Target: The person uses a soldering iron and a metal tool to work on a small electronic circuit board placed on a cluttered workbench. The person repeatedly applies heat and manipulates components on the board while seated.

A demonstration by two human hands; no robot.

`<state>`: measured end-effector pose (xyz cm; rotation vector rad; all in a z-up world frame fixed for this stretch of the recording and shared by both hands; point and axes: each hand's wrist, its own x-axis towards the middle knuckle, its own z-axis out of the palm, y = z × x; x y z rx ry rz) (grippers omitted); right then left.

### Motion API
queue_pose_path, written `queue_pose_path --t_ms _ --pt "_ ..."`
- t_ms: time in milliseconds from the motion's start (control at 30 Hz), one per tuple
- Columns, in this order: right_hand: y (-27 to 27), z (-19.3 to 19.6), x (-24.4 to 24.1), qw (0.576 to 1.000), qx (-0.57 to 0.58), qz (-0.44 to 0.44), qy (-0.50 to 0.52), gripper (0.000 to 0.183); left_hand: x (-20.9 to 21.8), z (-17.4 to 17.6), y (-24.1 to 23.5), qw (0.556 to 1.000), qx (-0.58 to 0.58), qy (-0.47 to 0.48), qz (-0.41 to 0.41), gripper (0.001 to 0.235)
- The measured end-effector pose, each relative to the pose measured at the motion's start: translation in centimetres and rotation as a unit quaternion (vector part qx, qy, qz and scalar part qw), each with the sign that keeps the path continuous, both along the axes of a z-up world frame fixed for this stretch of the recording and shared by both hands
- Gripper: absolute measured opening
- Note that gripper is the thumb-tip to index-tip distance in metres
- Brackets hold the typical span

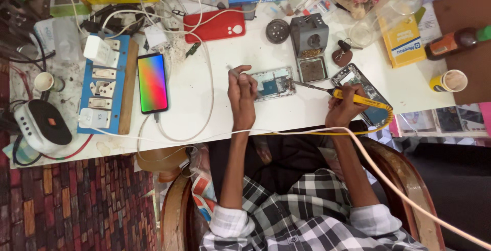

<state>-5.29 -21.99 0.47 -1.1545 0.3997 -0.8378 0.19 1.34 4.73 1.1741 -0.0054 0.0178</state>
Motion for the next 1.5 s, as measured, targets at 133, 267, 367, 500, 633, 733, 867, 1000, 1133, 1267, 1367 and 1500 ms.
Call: queue_pose_path --t_ms 133,267,367,500,633,733,867,1000,1133,1267,1367,1500 --pt "0.0 0.0 0.3 1.000 0.018 -0.014 0.000 0.025 0.8 2.2 1.0 0.900 0.419 -0.075 -0.094 0.034" --pt "0.2 0.1 -0.1 1.000 -0.001 0.002 0.005 0.026 0.5 2.5 0.5 0.789 0.571 -0.214 -0.082 0.033" --pt "0.2 0.4 -0.2 1.000 -0.026 0.011 0.011 0.028 0.8 2.1 -0.6 0.754 0.621 -0.177 -0.117 0.033" --pt "0.2 0.6 -0.1 1.000 -0.014 0.014 0.011 0.023 1.1 2.2 -1.1 0.771 0.609 -0.136 -0.130 0.045" --pt "0.1 0.8 0.0 1.000 -0.006 0.006 0.024 0.024 1.7 3.9 -0.7 0.783 0.601 -0.096 -0.128 0.019" --pt "0.2 0.8 -0.3 0.999 -0.031 0.021 0.014 0.025 1.8 5.8 -0.3 0.803 0.579 -0.035 -0.134 0.022" --pt "0.1 0.4 -0.3 0.999 -0.026 0.012 0.025 0.027 1.4 8.3 0.3 0.861 0.493 0.020 -0.122 0.029" --pt "-0.4 -0.9 -0.1 0.999 -0.020 0.005 0.030 0.026 -0.7 9.5 -0.5 0.944 0.266 0.017 -0.192 0.035" --pt "-0.6 -2.0 0.2 0.986 0.163 -0.035 -0.022 0.023 -4.5 8.9 -5.8 0.932 0.170 0.122 -0.296 0.037" --pt "-0.3 -1.9 -0.2 0.980 0.191 -0.048 0.014 0.016 -8.7 7.7 -15.2 0.910 -0.019 0.112 -0.398 0.043" --pt "-0.3 -1.5 -0.1 0.998 -0.010 0.002 0.057 0.024 -11.0 6.8 -20.8 0.899 0.022 0.042 -0.435 0.046" --pt "-0.6 -1.6 0.1 0.999 0.010 0.021 0.033 0.021 -14.0 5.5 -24.6 0.909 0.155 -0.047 -0.383 0.048"
